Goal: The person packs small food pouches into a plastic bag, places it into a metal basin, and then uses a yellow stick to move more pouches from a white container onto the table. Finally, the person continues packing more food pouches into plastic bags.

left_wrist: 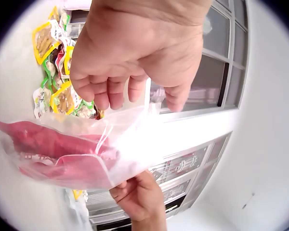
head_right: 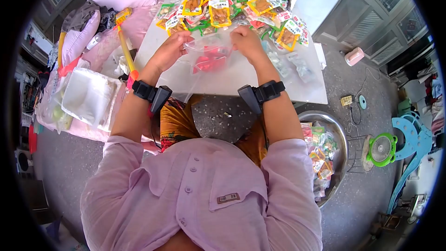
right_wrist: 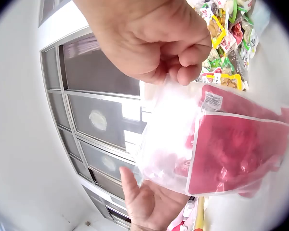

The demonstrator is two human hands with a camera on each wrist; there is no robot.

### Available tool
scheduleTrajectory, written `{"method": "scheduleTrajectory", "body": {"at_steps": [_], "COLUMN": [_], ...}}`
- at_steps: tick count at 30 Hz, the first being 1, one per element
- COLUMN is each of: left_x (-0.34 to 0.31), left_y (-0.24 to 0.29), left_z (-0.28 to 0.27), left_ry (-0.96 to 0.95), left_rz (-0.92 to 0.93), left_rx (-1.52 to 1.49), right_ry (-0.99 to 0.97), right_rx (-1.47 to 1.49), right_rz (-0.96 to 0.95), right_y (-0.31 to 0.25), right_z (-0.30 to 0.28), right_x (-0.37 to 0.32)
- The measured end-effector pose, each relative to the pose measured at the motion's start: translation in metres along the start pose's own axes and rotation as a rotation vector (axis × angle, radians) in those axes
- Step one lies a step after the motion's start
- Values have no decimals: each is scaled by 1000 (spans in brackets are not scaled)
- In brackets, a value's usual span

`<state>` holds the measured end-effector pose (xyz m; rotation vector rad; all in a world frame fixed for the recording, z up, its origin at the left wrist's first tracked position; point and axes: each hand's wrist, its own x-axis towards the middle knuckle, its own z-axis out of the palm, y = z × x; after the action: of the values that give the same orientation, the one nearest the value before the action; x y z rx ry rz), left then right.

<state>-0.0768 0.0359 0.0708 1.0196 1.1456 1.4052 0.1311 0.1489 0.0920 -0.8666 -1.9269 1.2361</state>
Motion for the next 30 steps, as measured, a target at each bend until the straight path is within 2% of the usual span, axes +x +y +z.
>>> {"method": "scheduleTrajectory", "body": {"at_steps": [2,5,8,11,14,17,18,20,21,24,27,30], "left_x": [-5,-13,0,-1,3,6,4,-6,-9,-13,-15,-16], "left_y": [-10,-19,-58,-53,-51,-43,-32,2,11,27,23,14], "left_z": [-14,-10,-16,7,16,13,16,24,27,30,31,32], "left_ry": [-204,-272,-180,-111,-41,22,7,-19,6,24,-12,-17], "left_rz": [4,32,3,178,219,147,216,350,311,215,283,195], "left_rx": [-162,287,547,632,570,488,486,481,490,458,291,179], "right_ry": [21,56,27,15,69,73,62,32,16,-20,-141,-218], "right_rx": [55,123,120,114,136,162,170,304,372,770,895,1050], "right_rz": [22,46,70,73,46,11,3,148,220,247,198,203], "right_y": [2,-3,-5,-5,0,16,20,19,18,38,54,56], "right_z": [0,3,6,7,5,-10,-17,-25,-27,-21,-13,0], "right_x": [1,0,0,0,2,4,4,-6,-12,-24,-37,-51]}}
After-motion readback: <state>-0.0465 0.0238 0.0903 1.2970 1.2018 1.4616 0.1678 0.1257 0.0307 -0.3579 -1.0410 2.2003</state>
